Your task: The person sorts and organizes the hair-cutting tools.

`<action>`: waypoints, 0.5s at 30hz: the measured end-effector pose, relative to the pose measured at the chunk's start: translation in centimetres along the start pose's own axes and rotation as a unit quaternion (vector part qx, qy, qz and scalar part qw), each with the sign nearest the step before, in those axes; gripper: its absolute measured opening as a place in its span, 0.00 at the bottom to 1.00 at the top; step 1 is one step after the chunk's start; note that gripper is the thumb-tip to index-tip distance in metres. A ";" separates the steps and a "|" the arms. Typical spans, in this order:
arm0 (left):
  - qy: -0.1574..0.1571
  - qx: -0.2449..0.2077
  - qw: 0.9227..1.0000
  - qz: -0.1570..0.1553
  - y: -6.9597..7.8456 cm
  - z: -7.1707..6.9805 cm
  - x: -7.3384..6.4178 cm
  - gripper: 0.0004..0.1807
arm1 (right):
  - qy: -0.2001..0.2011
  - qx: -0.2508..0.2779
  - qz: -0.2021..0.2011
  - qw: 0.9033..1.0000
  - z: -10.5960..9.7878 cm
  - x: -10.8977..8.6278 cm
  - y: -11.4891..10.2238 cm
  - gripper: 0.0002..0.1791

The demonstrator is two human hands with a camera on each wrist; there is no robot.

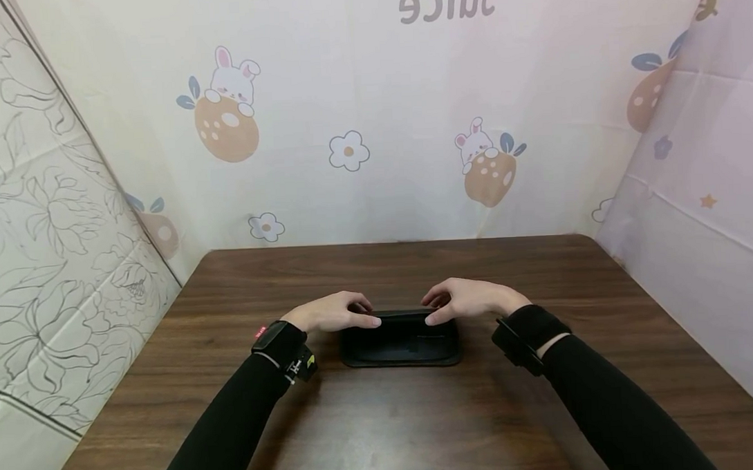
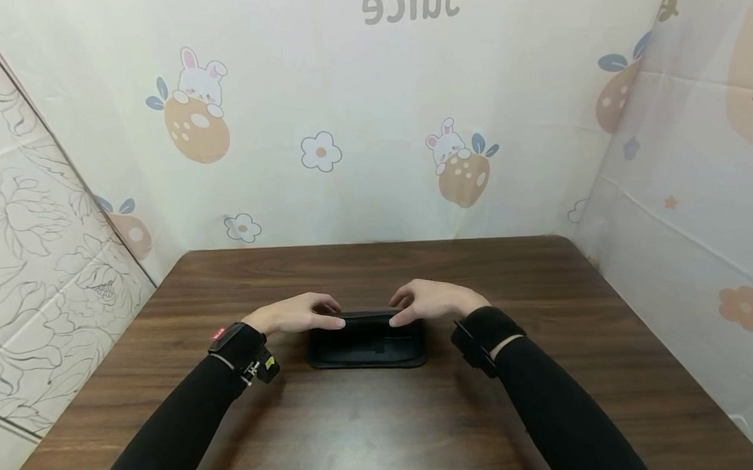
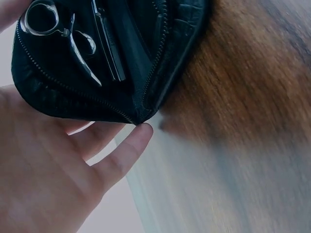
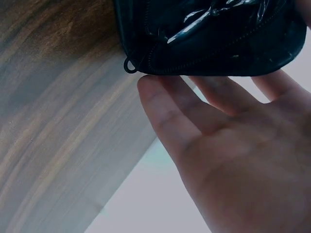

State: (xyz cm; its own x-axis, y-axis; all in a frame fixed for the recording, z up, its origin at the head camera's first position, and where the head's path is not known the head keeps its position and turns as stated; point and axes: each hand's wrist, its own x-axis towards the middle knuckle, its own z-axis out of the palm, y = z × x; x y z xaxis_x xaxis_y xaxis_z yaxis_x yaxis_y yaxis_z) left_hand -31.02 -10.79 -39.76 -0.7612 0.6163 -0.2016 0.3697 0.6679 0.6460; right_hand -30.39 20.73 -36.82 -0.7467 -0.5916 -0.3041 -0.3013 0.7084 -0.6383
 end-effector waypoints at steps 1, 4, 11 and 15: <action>0.000 -0.004 1.000 0.002 0.0 0.0 0.0 0.35 | -0.004 0.002 0.004 1.000 0.0 0.1 0.0 0.35; -0.002 -0.018 1.000 0.007 0.0 0.1 0.0 0.36 | -0.011 0.006 0.015 1.000 0.1 0.1 0.2 0.36; -0.011 -0.008 1.000 0.001 0.1 0.1 -0.1 0.37 | -0.013 0.006 0.029 0.999 0.2 0.3 0.4 0.37; -0.009 0.000 1.000 -0.005 0.3 0.1 0.0 0.37 | -0.008 -0.005 0.028 1.000 0.4 0.3 0.5 0.37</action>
State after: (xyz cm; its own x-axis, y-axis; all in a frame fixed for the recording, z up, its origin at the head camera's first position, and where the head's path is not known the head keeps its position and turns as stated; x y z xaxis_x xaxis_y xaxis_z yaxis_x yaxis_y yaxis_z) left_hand -30.83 -10.58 -39.69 -0.7547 0.6177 -0.2211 0.3630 0.6739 0.6435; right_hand -30.54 20.69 -37.50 -0.7535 -0.5567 -0.3498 -0.2655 0.7444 -0.6127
